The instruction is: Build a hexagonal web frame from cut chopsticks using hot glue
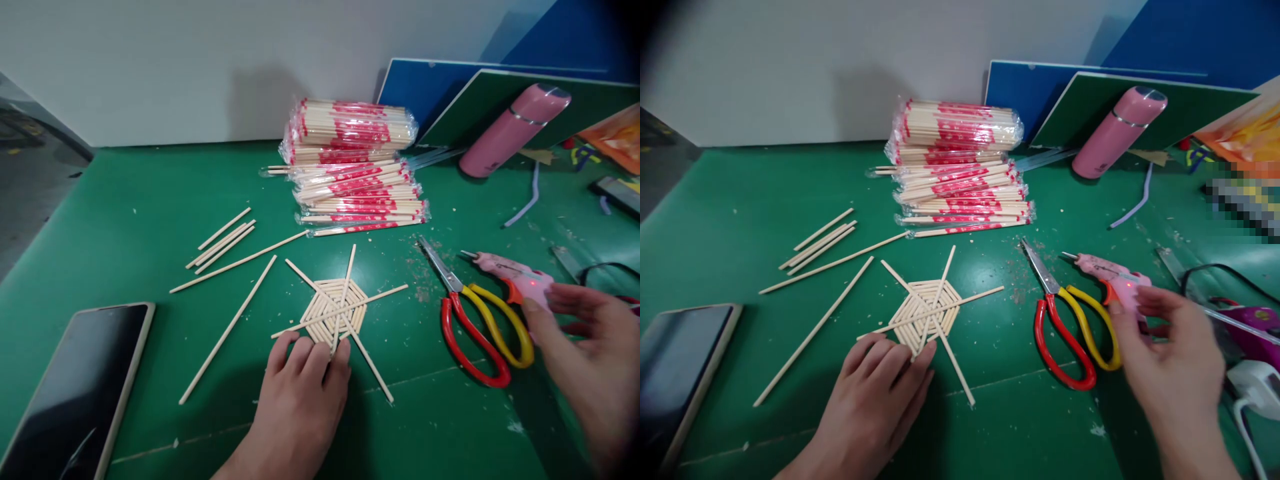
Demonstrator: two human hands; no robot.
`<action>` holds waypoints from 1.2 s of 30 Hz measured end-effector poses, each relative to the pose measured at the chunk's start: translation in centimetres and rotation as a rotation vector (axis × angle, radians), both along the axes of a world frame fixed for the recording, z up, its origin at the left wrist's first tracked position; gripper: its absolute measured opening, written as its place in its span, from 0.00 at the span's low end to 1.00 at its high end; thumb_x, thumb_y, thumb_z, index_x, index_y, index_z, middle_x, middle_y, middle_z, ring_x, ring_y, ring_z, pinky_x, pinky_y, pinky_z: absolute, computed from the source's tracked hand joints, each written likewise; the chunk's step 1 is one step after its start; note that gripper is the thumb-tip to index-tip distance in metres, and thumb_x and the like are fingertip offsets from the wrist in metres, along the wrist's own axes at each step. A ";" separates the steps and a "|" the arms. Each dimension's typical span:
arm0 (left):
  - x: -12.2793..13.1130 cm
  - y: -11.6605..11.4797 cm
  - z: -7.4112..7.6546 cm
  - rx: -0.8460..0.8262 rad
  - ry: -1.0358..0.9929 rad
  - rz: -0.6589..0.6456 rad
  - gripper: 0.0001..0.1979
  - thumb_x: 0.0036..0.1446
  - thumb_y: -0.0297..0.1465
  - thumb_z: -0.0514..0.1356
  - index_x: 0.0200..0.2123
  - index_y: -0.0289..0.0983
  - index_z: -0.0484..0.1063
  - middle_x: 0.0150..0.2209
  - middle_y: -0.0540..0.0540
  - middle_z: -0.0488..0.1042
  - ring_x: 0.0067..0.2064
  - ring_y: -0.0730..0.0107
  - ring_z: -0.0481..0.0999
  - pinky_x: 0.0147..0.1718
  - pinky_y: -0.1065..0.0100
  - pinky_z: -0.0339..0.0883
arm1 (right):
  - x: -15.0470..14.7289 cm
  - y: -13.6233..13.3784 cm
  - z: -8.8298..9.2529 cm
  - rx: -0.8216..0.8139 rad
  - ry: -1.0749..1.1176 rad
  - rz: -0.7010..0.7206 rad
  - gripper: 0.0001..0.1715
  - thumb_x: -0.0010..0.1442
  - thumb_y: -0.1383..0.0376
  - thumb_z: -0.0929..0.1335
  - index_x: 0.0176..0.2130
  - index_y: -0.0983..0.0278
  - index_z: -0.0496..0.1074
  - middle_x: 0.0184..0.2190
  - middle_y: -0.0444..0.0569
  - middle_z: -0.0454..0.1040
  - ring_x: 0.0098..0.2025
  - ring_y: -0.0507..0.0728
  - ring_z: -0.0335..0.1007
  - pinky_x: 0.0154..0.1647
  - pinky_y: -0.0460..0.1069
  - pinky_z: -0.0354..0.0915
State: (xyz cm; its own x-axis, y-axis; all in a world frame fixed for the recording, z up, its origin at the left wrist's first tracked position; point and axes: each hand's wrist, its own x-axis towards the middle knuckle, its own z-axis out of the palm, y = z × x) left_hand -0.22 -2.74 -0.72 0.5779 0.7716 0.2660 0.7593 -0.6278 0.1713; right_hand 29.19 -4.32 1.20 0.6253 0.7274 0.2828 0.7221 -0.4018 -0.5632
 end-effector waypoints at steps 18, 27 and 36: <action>0.3 -0.4 -0.4 0.008 -0.111 0.052 0.09 0.54 0.25 0.53 0.38 0.31 0.68 0.25 0.49 0.67 0.29 0.69 0.64 0.37 0.60 0.59 | -13.0 1.6 -1.0 -0.262 0.080 0.932 0.06 0.55 0.67 0.62 0.32 0.62 0.68 0.27 0.46 0.69 0.30 0.53 0.65 0.29 0.47 0.61; 0.5 -0.5 -0.7 0.031 -0.083 0.042 0.10 0.53 0.25 0.54 0.40 0.30 0.68 0.26 0.49 0.67 0.30 0.68 0.63 0.38 0.59 0.57 | -13.5 1.6 -1.1 -0.238 0.070 0.892 0.06 0.55 0.67 0.62 0.29 0.62 0.68 0.26 0.46 0.69 0.29 0.53 0.64 0.29 0.48 0.60; 0.4 -0.6 -0.6 0.070 -0.061 0.050 0.10 0.53 0.26 0.54 0.39 0.30 0.68 0.26 0.48 0.68 0.30 0.68 0.64 0.39 0.58 0.58 | -13.7 1.9 -1.0 -0.202 0.101 0.896 0.07 0.55 0.68 0.62 0.33 0.62 0.70 0.28 0.47 0.69 0.31 0.53 0.65 0.31 0.47 0.62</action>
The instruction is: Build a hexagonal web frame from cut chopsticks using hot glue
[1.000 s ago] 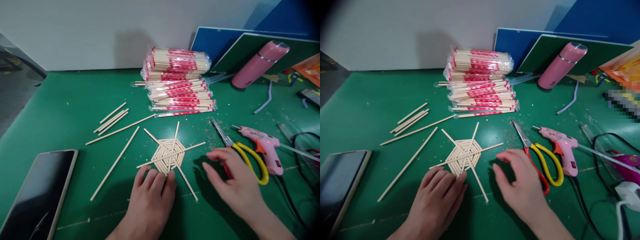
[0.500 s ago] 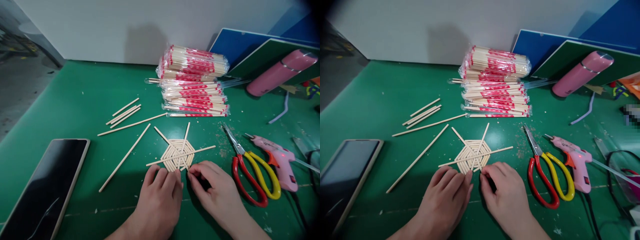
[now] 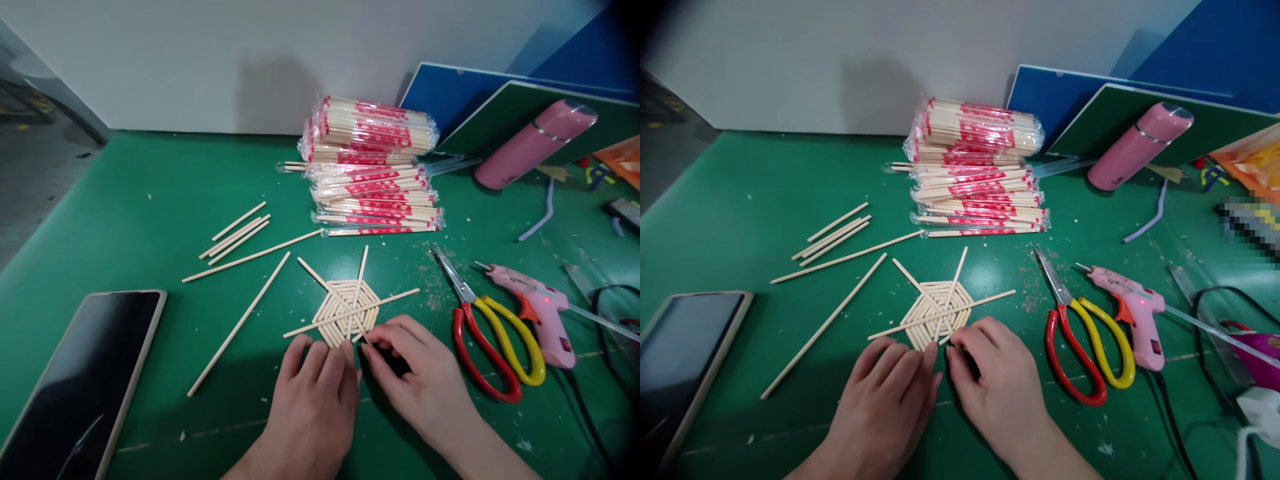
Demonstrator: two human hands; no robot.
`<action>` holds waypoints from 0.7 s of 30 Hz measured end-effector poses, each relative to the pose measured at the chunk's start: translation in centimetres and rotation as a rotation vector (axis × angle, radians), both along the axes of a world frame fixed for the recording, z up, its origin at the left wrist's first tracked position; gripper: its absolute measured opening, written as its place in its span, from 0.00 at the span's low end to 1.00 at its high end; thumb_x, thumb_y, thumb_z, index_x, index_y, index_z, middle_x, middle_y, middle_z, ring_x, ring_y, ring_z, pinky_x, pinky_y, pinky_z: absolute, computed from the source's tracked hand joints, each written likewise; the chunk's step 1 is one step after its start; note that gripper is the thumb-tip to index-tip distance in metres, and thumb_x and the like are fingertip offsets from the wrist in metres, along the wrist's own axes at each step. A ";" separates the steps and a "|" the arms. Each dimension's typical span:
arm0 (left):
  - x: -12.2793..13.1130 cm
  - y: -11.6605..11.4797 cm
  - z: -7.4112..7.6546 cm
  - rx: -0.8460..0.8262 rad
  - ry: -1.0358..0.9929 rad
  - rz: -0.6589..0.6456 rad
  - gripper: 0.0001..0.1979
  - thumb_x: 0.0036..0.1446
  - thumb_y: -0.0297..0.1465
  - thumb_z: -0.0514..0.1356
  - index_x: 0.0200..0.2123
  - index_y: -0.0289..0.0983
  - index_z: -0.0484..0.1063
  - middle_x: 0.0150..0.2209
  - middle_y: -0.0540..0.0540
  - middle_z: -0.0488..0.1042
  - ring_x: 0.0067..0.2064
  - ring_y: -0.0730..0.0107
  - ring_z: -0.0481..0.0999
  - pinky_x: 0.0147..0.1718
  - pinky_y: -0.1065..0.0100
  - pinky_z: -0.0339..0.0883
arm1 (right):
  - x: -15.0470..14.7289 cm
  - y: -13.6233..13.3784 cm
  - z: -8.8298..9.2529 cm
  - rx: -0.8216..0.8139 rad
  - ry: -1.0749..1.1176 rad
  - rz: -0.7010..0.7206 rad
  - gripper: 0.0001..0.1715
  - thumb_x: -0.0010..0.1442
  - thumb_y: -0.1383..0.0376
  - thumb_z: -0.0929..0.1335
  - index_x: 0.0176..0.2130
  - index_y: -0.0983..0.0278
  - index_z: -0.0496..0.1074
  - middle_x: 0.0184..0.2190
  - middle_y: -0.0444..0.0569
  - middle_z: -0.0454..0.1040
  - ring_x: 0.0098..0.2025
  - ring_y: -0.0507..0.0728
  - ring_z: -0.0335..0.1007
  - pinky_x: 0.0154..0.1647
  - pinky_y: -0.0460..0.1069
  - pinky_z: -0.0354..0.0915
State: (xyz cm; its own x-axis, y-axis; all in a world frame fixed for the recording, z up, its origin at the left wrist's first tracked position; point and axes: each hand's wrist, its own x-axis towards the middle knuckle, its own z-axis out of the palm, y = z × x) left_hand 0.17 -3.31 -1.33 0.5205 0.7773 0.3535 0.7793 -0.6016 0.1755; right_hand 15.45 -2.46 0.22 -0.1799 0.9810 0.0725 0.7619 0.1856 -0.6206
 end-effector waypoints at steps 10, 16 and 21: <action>0.2 0.1 0.1 -0.022 -0.033 0.013 0.10 0.53 0.26 0.54 0.37 0.29 0.70 0.25 0.48 0.68 0.29 0.68 0.64 0.38 0.58 0.58 | -0.4 0.8 0.2 0.019 -0.127 0.117 0.09 0.57 0.67 0.62 0.32 0.62 0.71 0.29 0.47 0.68 0.33 0.54 0.64 0.33 0.49 0.60; 0.1 0.1 0.1 -0.016 -0.028 0.013 0.10 0.53 0.27 0.54 0.37 0.29 0.70 0.25 0.48 0.68 0.29 0.67 0.64 0.38 0.58 0.58 | -0.3 0.7 -0.1 0.023 -0.096 0.104 0.09 0.58 0.66 0.61 0.32 0.62 0.70 0.29 0.47 0.68 0.33 0.54 0.63 0.34 0.49 0.60; 0.0 0.1 0.0 -0.012 -0.025 0.022 0.10 0.52 0.28 0.55 0.37 0.29 0.70 0.25 0.48 0.69 0.29 0.67 0.64 0.38 0.58 0.58 | -0.2 0.5 -0.2 0.015 0.028 -0.003 0.03 0.55 0.68 0.64 0.34 0.62 0.65 0.30 0.45 0.66 0.32 0.52 0.63 0.31 0.46 0.61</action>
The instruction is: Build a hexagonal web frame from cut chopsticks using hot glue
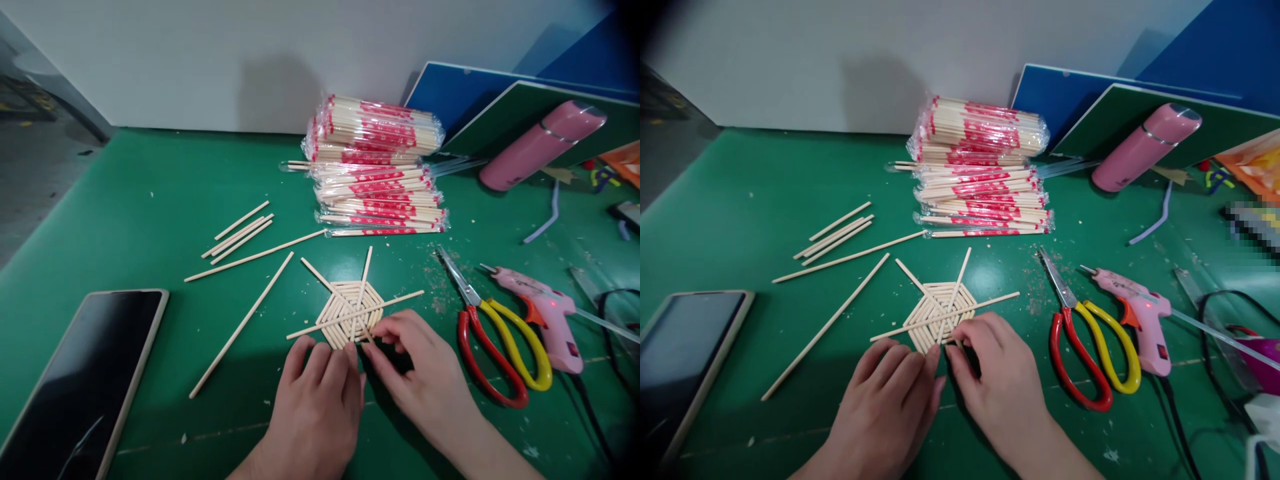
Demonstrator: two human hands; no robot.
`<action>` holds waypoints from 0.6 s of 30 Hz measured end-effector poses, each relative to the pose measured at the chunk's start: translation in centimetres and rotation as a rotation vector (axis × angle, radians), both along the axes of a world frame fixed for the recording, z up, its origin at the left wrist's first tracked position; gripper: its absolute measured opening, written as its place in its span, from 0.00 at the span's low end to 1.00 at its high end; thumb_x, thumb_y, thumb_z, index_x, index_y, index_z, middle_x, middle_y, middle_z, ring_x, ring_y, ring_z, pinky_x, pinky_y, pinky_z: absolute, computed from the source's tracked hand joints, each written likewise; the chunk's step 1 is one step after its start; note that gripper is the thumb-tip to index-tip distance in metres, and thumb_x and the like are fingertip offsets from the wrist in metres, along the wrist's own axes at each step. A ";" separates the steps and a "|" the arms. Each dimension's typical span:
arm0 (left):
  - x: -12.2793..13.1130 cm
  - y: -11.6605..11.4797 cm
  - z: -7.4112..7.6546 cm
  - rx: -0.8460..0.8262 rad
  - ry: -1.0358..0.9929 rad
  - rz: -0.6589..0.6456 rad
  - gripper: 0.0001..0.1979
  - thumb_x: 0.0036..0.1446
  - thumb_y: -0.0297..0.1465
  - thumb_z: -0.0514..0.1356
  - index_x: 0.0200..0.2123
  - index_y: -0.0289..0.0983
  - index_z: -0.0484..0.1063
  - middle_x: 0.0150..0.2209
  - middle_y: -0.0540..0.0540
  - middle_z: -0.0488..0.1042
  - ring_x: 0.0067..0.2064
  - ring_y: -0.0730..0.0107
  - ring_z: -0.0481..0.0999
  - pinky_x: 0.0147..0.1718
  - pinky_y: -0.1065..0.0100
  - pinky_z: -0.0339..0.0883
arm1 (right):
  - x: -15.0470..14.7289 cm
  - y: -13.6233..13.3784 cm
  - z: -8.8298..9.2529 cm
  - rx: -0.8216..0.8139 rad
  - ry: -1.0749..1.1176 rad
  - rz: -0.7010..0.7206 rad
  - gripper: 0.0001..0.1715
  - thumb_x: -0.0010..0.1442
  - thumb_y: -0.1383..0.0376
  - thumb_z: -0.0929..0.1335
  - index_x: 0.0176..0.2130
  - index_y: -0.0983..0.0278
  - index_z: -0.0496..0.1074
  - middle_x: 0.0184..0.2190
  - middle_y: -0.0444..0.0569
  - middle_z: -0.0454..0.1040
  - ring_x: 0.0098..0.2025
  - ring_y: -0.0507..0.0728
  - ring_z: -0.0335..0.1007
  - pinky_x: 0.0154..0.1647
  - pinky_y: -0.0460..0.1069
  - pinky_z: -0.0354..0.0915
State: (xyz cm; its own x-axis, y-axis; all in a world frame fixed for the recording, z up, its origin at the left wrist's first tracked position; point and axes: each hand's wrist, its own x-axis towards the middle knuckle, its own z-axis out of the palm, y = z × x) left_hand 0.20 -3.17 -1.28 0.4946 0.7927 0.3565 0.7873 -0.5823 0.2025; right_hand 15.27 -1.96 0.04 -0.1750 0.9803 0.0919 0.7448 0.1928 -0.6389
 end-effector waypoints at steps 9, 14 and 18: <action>0.1 0.1 -0.1 0.023 0.002 -0.001 0.09 0.52 0.27 0.53 0.36 0.30 0.71 0.24 0.48 0.69 0.29 0.67 0.64 0.39 0.59 0.58 | -0.4 0.2 -0.7 0.003 -0.040 -0.073 0.09 0.51 0.68 0.66 0.34 0.61 0.61 0.30 0.43 0.66 0.31 0.52 0.60 0.30 0.46 0.59; 0.0 0.1 -0.2 0.023 0.004 -0.005 0.10 0.54 0.28 0.52 0.35 0.31 0.71 0.24 0.48 0.69 0.28 0.67 0.64 0.38 0.59 0.57 | -0.4 0.0 -0.7 -0.029 -0.032 -0.093 0.09 0.51 0.67 0.66 0.34 0.60 0.60 0.30 0.42 0.66 0.30 0.52 0.60 0.30 0.46 0.59; -0.1 0.1 -0.2 0.021 0.015 -0.009 0.09 0.54 0.27 0.52 0.35 0.31 0.71 0.24 0.48 0.68 0.29 0.67 0.64 0.38 0.59 0.58 | -0.5 0.1 -0.6 -0.058 -0.030 -0.118 0.09 0.51 0.67 0.66 0.34 0.60 0.61 0.30 0.42 0.66 0.30 0.52 0.60 0.30 0.46 0.58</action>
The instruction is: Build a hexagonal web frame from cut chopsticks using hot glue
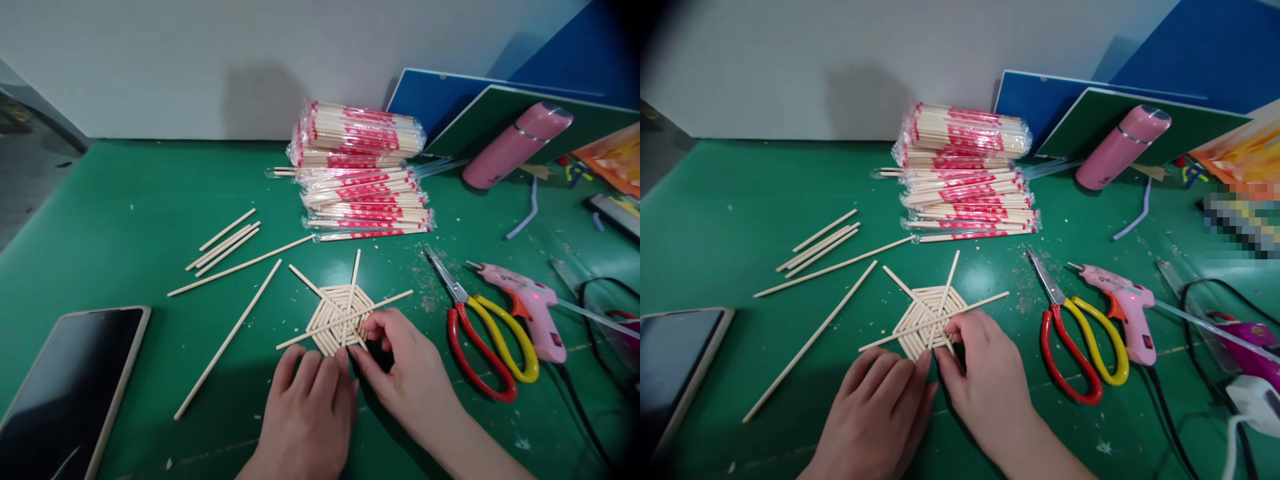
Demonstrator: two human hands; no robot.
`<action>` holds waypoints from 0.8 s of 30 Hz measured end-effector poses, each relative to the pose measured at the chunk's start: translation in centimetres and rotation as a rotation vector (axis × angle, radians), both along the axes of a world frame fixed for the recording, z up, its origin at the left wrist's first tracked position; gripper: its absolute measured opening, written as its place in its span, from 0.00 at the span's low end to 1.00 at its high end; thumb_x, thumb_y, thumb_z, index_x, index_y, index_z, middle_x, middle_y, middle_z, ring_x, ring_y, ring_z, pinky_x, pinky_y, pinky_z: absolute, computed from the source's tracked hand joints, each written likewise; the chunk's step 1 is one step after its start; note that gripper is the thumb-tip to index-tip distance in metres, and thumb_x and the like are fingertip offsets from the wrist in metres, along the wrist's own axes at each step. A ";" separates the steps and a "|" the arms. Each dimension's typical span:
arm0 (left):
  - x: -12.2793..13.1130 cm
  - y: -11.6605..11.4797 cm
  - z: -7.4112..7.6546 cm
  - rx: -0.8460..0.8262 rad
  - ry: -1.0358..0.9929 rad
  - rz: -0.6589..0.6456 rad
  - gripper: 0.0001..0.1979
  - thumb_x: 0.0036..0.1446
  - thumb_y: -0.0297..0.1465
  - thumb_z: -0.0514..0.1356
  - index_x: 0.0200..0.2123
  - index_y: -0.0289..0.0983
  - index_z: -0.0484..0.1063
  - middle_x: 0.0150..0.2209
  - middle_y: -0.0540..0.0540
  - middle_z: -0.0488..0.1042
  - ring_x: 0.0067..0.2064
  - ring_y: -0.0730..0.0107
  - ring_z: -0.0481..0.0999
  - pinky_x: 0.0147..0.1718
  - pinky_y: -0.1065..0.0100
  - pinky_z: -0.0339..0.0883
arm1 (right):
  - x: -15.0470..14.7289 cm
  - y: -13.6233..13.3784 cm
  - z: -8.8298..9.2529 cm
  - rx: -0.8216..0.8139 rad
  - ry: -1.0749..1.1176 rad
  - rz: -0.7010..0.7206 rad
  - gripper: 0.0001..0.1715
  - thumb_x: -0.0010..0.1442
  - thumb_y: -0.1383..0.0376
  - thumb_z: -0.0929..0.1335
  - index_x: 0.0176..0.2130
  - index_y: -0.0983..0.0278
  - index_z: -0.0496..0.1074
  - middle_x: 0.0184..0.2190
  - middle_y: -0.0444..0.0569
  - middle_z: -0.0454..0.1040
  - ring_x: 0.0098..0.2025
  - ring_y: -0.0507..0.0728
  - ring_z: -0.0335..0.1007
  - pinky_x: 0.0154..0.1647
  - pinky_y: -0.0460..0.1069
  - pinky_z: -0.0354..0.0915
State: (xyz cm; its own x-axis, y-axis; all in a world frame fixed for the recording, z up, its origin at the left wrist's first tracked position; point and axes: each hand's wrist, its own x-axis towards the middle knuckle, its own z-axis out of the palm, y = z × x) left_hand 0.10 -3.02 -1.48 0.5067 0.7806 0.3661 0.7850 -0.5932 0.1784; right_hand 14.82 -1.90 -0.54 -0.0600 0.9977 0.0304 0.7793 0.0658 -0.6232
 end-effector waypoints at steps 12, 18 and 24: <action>0.0 0.0 -0.1 0.017 0.028 -0.025 0.10 0.54 0.27 0.51 0.36 0.30 0.70 0.24 0.48 0.69 0.28 0.67 0.65 0.38 0.60 0.58 | -0.3 0.4 0.2 -0.058 0.051 -0.052 0.12 0.49 0.68 0.67 0.35 0.60 0.61 0.31 0.42 0.66 0.30 0.52 0.60 0.30 0.46 0.58; -0.1 0.2 0.3 0.035 0.018 -0.018 0.10 0.55 0.27 0.51 0.35 0.31 0.71 0.25 0.46 0.70 0.29 0.66 0.66 0.40 0.57 0.58 | -0.1 0.1 0.7 -0.045 0.114 -0.051 0.14 0.48 0.69 0.67 0.36 0.60 0.61 0.31 0.42 0.66 0.32 0.52 0.60 0.33 0.47 0.59; -0.3 0.3 1.3 -0.001 -0.020 -0.037 0.10 0.55 0.28 0.51 0.36 0.30 0.70 0.24 0.45 0.70 0.28 0.67 0.65 0.38 0.57 0.59 | 1.4 -1.4 0.6 0.046 0.200 -0.094 0.09 0.52 0.68 0.64 0.37 0.61 0.61 0.30 0.43 0.64 0.32 0.51 0.60 0.33 0.46 0.60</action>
State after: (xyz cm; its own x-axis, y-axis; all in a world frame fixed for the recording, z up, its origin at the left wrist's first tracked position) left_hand -0.16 -2.70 -0.22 0.5275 0.7617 0.3762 0.7588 -0.6216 0.1946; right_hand 16.19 -3.26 0.09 0.0455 0.9959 0.0780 0.6447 0.0304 -0.7639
